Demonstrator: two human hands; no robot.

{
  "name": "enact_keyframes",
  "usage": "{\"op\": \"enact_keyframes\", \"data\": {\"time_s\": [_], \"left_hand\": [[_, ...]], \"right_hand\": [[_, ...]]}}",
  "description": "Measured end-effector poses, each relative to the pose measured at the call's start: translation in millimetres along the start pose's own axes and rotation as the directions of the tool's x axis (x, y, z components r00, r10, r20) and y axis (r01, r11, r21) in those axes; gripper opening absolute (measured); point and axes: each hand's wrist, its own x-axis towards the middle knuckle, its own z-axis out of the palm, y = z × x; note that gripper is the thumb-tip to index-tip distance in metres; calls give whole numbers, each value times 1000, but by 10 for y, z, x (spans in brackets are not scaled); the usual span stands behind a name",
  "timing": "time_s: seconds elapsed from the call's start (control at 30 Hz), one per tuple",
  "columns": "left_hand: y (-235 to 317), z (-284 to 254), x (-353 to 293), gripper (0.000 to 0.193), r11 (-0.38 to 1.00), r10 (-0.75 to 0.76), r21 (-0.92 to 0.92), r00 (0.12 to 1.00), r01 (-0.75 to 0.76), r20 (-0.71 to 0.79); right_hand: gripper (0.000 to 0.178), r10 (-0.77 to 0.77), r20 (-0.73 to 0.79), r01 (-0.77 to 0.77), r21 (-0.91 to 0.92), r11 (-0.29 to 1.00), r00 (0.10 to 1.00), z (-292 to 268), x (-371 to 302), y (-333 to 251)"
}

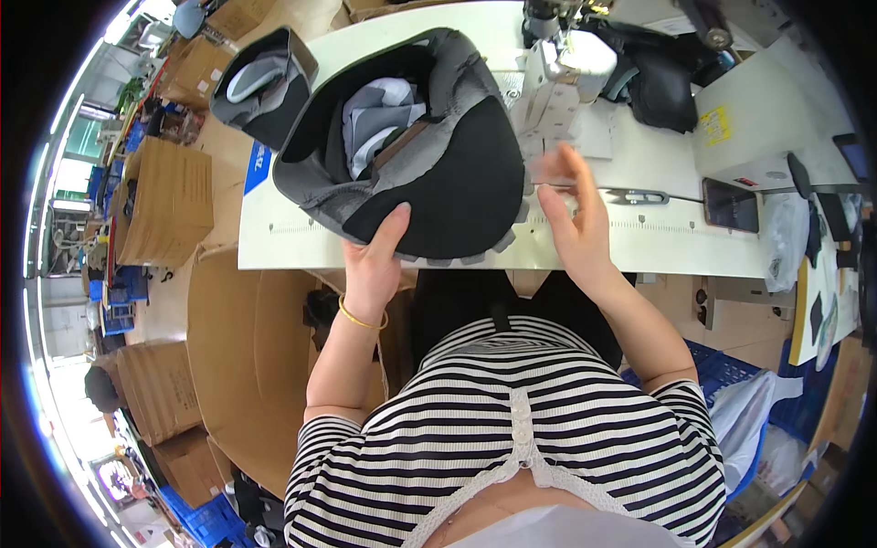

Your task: The recorder is sewing shoe components using an industrial sewing machine.

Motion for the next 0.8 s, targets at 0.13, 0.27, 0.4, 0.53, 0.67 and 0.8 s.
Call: {"op": "enact_keyframes", "data": {"time_s": [0.13,0.27,0.4,0.53,0.67,0.8], "left_hand": [[133,10,193,16,999,-11,48,997,8,73],[290,80,366,18,992,-86,101,979,69,183],[409,268,547,17,994,-89,78,969,73,229],[539,459,670,18,998,-64,28,969,59,239],[635,548,698,19,994,-110,22,970,108,218],[654,559,704,19,995,-102,44,967,94,235]], "right_hand": [[24,283,407,-478,536,696,869,46,41,-186],[19,283,338,-438,612,659,898,44,94,-430],[20,266,239,-356,691,629,934,13,244,-516],[16,265,227,-345,717,606,937,-11,357,-532],[19,278,206,-333,760,558,938,-23,373,-569],[22,289,213,-344,764,546,933,-27,383,-607]]}}
